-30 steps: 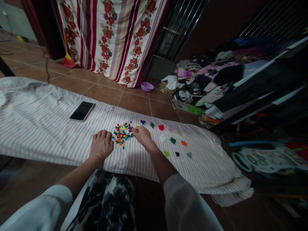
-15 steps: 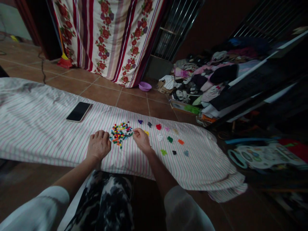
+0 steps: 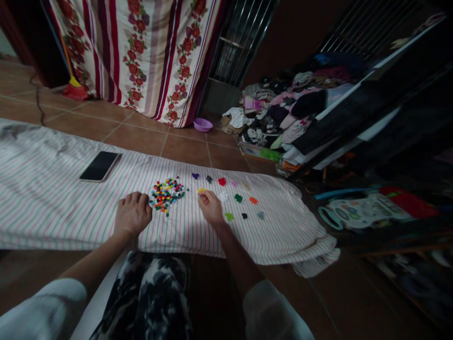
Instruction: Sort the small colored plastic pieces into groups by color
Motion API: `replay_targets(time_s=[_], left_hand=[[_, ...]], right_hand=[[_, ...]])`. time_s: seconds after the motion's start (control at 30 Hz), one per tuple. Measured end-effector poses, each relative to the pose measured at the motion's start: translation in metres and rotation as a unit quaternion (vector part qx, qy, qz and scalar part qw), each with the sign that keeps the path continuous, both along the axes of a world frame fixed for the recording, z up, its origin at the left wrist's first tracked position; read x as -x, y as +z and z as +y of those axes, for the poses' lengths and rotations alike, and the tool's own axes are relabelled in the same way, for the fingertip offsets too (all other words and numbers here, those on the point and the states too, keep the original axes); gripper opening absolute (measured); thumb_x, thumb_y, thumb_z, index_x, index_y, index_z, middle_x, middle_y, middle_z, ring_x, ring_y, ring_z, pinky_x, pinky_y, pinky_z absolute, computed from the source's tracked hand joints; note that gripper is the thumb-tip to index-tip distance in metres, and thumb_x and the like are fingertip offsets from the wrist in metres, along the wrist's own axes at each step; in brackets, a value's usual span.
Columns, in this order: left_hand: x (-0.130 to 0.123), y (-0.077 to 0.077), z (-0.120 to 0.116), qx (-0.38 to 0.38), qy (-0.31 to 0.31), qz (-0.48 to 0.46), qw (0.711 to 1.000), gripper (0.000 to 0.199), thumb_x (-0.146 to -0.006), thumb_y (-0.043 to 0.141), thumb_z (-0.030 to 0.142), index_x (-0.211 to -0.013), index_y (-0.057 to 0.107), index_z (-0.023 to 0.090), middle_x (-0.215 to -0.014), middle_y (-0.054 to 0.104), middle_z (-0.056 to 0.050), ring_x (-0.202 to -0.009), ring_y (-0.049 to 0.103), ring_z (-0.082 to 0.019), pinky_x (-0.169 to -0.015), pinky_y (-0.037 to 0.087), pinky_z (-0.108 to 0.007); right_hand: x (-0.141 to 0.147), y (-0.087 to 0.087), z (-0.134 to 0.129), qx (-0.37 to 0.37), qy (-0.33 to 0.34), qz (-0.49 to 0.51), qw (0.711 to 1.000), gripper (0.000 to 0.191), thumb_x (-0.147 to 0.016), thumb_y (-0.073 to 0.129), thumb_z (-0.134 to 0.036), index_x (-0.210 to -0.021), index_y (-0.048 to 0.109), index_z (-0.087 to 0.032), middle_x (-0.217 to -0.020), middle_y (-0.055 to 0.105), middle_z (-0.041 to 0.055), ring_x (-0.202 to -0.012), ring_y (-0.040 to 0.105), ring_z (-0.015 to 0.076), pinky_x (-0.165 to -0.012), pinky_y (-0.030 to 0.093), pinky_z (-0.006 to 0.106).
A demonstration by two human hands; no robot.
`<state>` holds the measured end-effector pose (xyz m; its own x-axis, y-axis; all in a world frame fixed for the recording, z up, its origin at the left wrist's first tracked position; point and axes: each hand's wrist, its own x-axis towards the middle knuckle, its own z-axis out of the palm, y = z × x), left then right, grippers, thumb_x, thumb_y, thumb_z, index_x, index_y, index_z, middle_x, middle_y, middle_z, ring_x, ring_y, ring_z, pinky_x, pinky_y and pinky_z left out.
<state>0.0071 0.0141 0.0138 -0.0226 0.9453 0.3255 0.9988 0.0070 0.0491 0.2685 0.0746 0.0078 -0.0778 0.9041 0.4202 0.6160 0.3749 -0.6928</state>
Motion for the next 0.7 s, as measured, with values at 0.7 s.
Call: replay_targets(time_s=[0.7], left_hand=[[-0.001,0.003,-0.004,0.012,0.004,0.014,1.000,0.033,-0.088,0.033,0.032,-0.103,0.060,0.018,-0.106,0.061,-0.011,-0.098,0.054,-0.029,-0.079,0.036,-0.040]], right_hand=[[-0.186,-0.017,-0.051,-0.052,-0.371,0.023,0.927,0.035,-0.073,0.049,-0.042,-0.088,0.065,-0.015,-0.077,0.062,0.0060,-0.069,0.054,0.0181,-0.071,0.046,0.033]])
